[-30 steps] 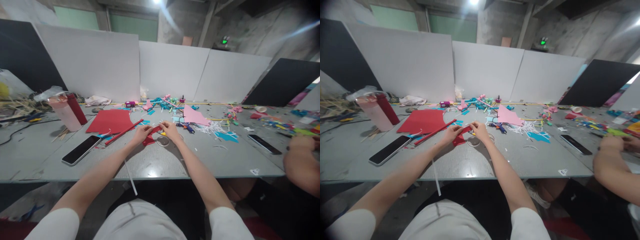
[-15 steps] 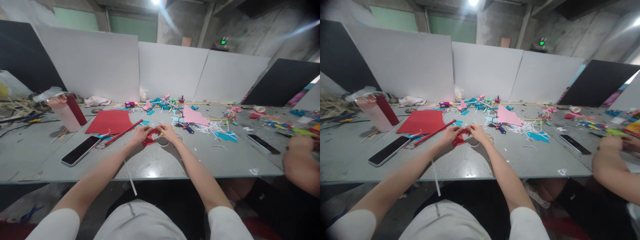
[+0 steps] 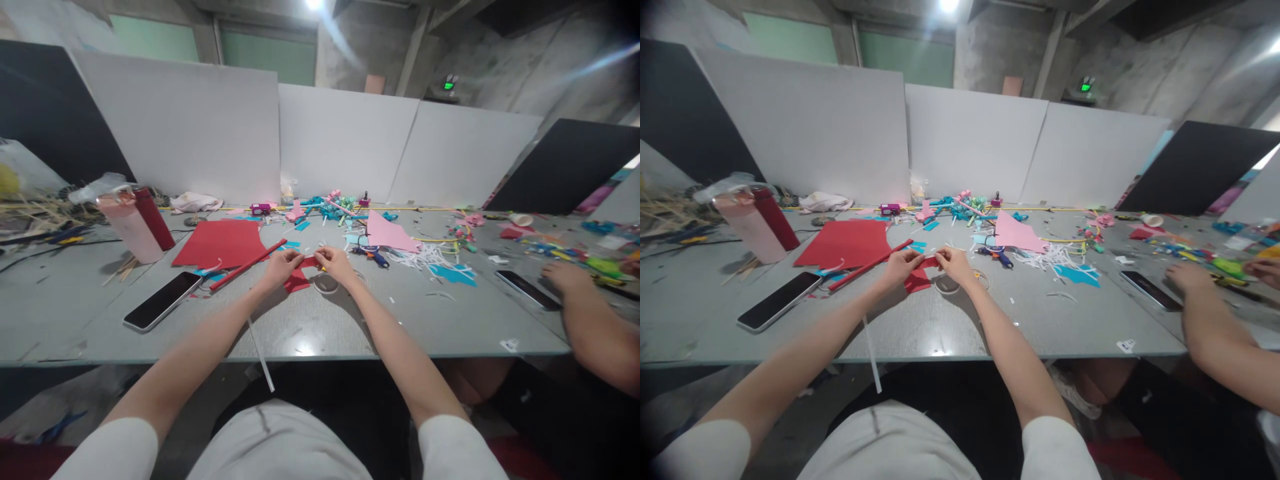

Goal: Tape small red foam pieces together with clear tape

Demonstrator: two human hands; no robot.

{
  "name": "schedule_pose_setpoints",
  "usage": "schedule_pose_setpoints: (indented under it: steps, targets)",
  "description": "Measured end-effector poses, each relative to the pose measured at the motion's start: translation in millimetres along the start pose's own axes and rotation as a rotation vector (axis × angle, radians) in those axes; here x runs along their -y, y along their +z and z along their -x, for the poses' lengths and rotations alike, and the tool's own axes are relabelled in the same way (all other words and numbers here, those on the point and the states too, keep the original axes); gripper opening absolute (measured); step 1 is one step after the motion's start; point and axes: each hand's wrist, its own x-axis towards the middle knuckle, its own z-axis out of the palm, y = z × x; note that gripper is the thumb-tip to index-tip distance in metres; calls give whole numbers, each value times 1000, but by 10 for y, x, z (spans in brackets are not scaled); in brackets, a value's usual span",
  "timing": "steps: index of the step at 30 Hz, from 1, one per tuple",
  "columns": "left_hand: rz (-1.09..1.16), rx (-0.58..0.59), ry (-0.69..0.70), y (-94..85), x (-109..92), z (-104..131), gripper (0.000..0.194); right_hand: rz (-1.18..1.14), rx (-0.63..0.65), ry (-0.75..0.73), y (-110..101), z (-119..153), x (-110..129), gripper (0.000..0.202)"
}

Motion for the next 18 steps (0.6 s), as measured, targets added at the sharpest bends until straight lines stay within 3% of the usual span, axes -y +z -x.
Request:
schedule_pose_setpoints:
  steps: [3, 11, 18]
  targets:
    - [-90, 28, 75, -12, -33, 32, 27, 108, -7, -64, 14, 17, 23, 33]
    - [-211, 178, 231, -16, 34, 34, 21, 367, 154, -157, -9, 68, 52, 30]
    - [-198, 105, 175, 4, -7, 34, 17, 353, 157, -88, 7, 66, 100, 30]
